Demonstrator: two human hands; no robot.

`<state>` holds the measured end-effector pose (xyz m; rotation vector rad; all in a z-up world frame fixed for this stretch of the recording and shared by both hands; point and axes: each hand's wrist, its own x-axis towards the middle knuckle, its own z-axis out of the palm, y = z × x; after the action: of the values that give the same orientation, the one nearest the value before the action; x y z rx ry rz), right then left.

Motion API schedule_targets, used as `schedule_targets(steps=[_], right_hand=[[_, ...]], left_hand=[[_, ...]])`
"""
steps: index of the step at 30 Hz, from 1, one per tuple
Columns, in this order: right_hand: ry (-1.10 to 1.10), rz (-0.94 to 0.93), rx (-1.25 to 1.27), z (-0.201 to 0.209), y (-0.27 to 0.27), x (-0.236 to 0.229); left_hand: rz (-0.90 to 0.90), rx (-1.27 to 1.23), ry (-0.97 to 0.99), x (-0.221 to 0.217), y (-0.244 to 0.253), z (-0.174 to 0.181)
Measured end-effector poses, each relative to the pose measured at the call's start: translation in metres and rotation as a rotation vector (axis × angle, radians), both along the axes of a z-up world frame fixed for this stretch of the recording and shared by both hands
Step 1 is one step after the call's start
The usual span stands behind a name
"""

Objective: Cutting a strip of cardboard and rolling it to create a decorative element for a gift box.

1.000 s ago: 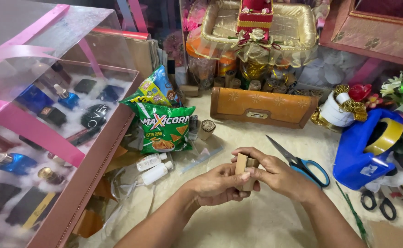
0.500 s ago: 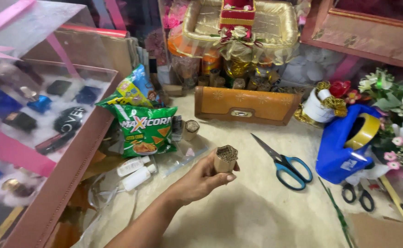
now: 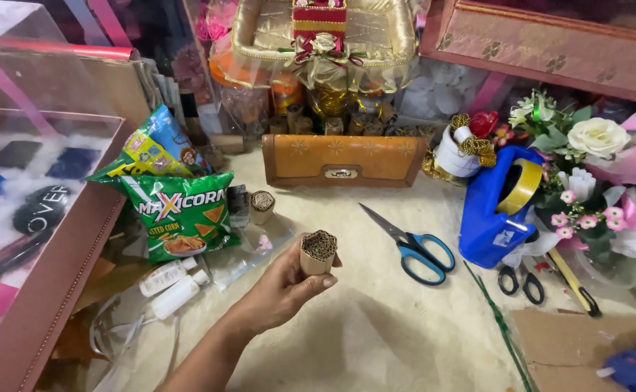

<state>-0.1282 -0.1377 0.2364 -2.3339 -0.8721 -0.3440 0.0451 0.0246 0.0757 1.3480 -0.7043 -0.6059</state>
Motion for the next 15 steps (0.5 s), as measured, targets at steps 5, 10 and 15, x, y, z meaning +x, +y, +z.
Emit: schedule_targets(steps=[5,10,15], right_hand=[[-0.083,-0.032,-0.079,-0.028,-0.037,0.027],[0.386,-0.772,-0.555,-0.08,-0.099,0.085],[0.849,-0.947,-0.74,-0.142,-0.127,0.102]], left_hand=[[0.076,0.06,-0.127,-0.002,-0.004,-0.004],[0.173,0.149,-0.182,-0.004,-0.005,0.001],[0.291,0.076,-0.366,-0.009,-0.007,0.006]])
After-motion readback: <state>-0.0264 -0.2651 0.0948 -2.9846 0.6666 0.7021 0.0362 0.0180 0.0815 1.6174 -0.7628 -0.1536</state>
